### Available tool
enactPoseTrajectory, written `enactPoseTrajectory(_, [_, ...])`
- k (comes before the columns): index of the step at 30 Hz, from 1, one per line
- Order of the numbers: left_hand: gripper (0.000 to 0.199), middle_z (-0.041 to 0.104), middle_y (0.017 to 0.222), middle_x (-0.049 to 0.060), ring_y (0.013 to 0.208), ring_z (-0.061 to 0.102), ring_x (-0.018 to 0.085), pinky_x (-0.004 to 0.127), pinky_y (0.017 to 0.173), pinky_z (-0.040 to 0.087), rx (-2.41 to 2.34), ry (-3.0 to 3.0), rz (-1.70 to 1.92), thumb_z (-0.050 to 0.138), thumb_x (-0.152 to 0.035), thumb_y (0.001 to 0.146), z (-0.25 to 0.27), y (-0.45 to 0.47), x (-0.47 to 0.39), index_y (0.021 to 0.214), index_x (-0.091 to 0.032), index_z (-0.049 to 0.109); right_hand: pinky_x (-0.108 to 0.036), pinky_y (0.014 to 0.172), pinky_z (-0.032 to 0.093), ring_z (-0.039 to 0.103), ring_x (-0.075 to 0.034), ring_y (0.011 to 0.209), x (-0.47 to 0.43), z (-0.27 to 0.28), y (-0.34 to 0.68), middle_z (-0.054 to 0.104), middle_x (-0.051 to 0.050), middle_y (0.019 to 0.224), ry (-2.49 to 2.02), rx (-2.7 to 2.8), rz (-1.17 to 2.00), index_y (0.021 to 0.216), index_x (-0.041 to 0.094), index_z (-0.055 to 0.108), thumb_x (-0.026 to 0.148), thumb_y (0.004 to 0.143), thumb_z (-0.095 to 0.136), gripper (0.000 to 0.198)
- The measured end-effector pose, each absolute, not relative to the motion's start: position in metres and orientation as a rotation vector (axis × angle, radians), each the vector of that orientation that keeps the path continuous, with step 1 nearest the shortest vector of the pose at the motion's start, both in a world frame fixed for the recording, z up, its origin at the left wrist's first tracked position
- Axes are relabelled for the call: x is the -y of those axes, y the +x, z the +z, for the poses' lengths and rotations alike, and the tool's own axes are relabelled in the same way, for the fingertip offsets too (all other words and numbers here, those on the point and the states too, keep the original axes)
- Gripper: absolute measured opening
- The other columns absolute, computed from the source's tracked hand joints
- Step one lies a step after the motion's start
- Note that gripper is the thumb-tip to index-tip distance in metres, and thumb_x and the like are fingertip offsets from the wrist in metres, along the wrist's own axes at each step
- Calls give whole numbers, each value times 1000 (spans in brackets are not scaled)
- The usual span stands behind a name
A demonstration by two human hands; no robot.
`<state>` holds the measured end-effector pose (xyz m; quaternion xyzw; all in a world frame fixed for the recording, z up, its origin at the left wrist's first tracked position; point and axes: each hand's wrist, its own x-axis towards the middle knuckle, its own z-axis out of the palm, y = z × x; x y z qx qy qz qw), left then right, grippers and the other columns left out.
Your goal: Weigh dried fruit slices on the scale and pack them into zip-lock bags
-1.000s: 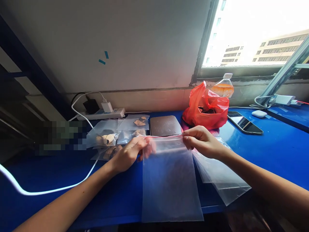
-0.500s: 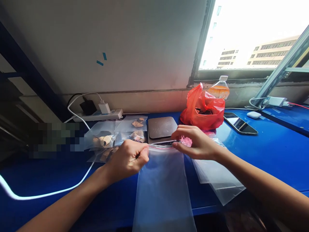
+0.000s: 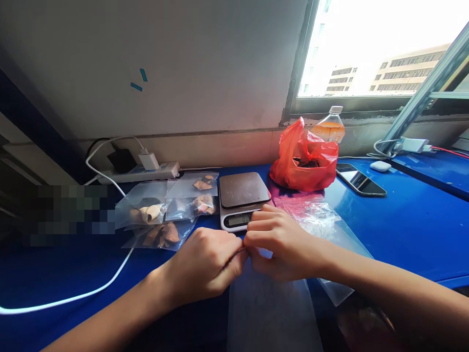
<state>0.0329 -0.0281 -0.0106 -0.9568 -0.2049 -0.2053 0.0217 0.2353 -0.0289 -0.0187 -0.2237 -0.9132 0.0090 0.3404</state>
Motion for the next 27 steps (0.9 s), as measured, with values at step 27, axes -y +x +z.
enactPoseTrajectory(27, [35,33,44,-6,36,33,8,26,39,26,848,-2851,-1057,40,-13,88,50,-4,41,55,-19,30,-25,55,27,35,-8,50,20,8,256,44,6,49,-501,2245,-16,58,20,51,8,68,52,15])
